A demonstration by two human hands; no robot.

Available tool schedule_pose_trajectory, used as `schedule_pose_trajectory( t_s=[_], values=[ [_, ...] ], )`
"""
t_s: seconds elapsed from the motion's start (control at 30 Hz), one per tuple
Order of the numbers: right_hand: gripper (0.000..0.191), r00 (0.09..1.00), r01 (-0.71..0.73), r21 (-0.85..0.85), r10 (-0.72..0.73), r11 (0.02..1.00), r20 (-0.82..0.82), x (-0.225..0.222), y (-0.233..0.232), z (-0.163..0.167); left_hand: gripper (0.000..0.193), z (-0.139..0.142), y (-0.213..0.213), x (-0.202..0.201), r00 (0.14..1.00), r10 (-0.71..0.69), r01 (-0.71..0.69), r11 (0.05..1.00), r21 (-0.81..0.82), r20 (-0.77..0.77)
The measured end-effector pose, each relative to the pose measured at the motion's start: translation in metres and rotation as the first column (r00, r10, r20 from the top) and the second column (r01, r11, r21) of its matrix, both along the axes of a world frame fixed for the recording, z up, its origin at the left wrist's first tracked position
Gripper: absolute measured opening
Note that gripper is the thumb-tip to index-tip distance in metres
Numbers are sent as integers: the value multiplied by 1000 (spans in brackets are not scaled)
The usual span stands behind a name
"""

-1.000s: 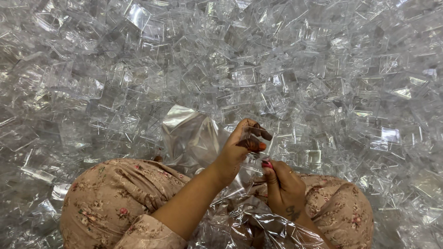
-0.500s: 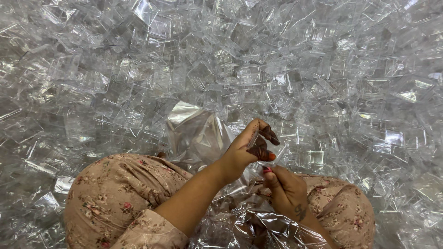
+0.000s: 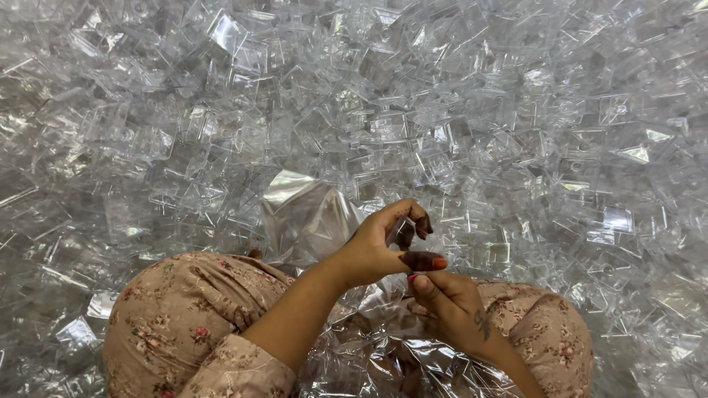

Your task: The person sits on the floor among a large pile of clear plastic boxes and repeatedly picks up box bases and lids, snapping them together one at a time. They use a small pink utility knife to trim or separate parts of a box, then continue assembling and stacking the finished boxes.

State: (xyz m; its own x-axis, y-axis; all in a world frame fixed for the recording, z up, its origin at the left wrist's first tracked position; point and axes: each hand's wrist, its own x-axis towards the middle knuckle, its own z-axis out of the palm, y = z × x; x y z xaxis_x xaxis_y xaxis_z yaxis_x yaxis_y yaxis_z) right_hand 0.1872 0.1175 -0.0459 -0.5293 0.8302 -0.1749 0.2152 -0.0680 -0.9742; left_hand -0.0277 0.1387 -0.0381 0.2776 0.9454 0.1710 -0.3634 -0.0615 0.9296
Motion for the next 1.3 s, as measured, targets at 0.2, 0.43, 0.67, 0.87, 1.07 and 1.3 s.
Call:
schedule_pose_trajectory(
  t_s=[0.2,0.43,0.67,0.87,1.07,1.3],
  values=[
    [39,995,-100,-286,102,953,-8,3,5,4,50,1,-2,-5,997,-4,8,999,52,-75],
    [44,990,-98,-9,99,995,104,3,8,6,48,7,0,-6,1000,-7,8,1000,19,-20],
    [69,922,-127,140,65,982,382,-4,4,13,63,18,-5,-6,991,92,-89,996,27,-97],
    [64,899,-137,197,38,971,436,-17,1,31,65,13,-6,0,979,198,-197,980,28,-43],
    [56,844,-136,159,30,978,536,-27,0,37,58,11,-10,2,921,352,-306,919,250,-166],
    [48,853,-175,94,103,980,512,-32,-1,26,54,13,-7,-1,791,543,-333,770,544,-283]
  ],
)
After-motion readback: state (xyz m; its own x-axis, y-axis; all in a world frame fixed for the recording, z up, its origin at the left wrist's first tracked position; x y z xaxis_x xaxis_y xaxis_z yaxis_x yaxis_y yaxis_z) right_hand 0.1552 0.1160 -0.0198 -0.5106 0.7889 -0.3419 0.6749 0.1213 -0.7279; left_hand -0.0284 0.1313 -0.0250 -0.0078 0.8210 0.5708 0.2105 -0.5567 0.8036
